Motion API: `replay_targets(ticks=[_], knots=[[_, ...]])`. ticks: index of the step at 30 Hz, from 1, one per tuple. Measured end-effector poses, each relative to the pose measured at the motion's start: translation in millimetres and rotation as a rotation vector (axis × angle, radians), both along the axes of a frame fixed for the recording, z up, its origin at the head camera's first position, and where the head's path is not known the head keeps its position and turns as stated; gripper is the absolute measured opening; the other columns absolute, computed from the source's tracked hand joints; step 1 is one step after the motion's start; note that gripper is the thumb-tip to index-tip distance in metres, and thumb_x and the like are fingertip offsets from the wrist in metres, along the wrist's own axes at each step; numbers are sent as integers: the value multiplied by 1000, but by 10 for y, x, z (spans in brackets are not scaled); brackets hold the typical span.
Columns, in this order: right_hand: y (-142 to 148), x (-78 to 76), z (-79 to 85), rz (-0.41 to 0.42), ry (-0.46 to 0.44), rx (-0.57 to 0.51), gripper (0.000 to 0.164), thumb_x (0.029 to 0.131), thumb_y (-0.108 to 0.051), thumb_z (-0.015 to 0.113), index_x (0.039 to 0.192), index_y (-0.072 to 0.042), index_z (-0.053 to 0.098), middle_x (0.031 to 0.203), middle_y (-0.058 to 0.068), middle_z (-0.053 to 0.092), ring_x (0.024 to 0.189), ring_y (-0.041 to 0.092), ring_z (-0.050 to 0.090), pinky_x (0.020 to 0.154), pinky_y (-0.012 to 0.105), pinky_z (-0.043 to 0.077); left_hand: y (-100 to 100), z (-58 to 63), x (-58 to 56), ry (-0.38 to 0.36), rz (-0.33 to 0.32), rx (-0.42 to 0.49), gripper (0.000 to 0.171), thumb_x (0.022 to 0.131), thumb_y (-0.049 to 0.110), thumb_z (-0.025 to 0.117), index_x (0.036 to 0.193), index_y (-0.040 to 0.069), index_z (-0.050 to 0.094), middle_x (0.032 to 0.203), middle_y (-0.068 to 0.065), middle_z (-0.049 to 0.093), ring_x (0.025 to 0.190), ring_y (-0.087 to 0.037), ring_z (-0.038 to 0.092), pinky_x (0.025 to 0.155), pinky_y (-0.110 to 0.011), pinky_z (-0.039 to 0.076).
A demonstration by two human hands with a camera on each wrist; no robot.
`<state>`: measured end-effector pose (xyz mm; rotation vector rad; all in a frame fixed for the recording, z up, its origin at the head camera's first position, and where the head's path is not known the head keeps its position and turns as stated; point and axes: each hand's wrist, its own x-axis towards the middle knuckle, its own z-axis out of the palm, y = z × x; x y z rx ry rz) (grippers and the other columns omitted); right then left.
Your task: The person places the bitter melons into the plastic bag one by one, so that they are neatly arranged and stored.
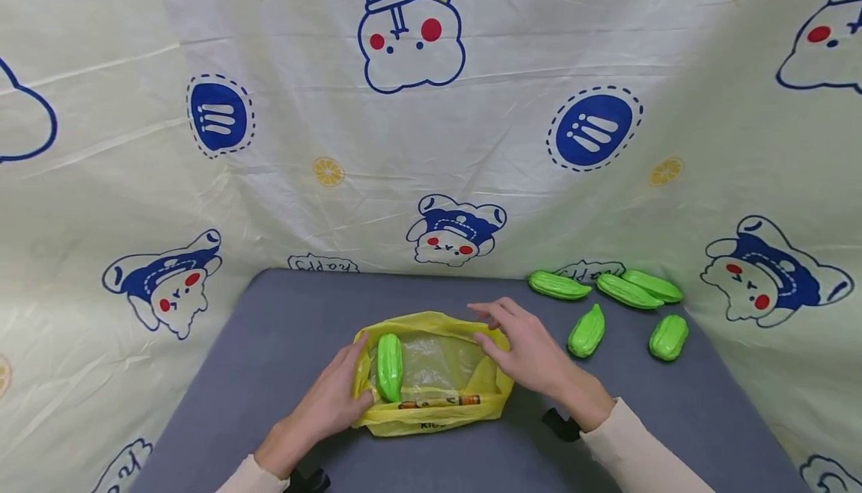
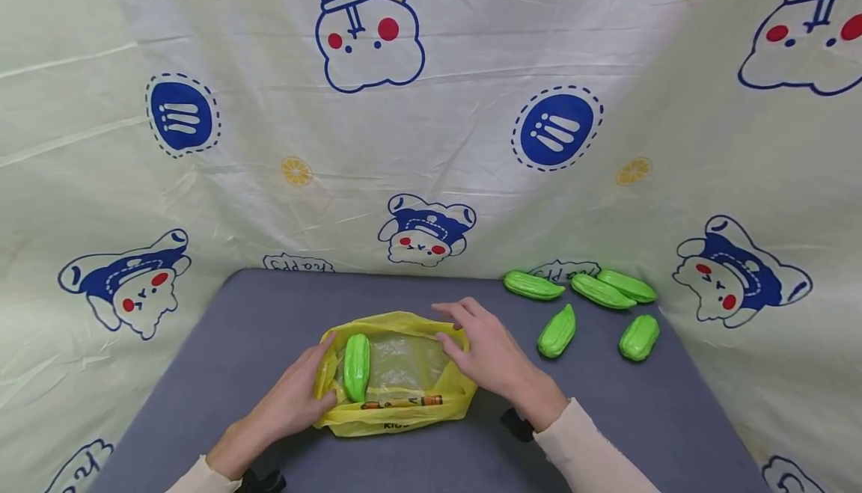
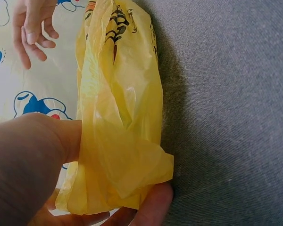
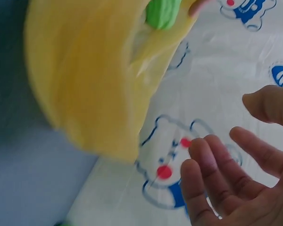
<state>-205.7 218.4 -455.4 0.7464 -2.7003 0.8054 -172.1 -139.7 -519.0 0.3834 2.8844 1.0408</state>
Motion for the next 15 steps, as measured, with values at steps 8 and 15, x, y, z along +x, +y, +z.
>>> replay_targets(ticks=[8, 15], knots=[[481, -94, -99, -35, 37, 50, 50, 108, -14, 84, 156, -20, 73, 143, 4, 73, 123, 28, 78, 99, 53, 68, -6, -11, 28, -39, 8, 7, 103, 91, 5, 83, 183, 6, 36, 173, -27, 55, 153, -44, 62, 119, -63, 58], [904, -217, -170, -66, 13, 97, 52, 108, -21, 86, 157, -19, 71, 154, 11, 68, 143, 39, 66, 114, 69, 60, -8, -1, -2, -10, 2, 9, 103, 90, 5, 82, 182, 5, 37, 172, -28, 56, 153, -45, 63, 120, -64, 58]])
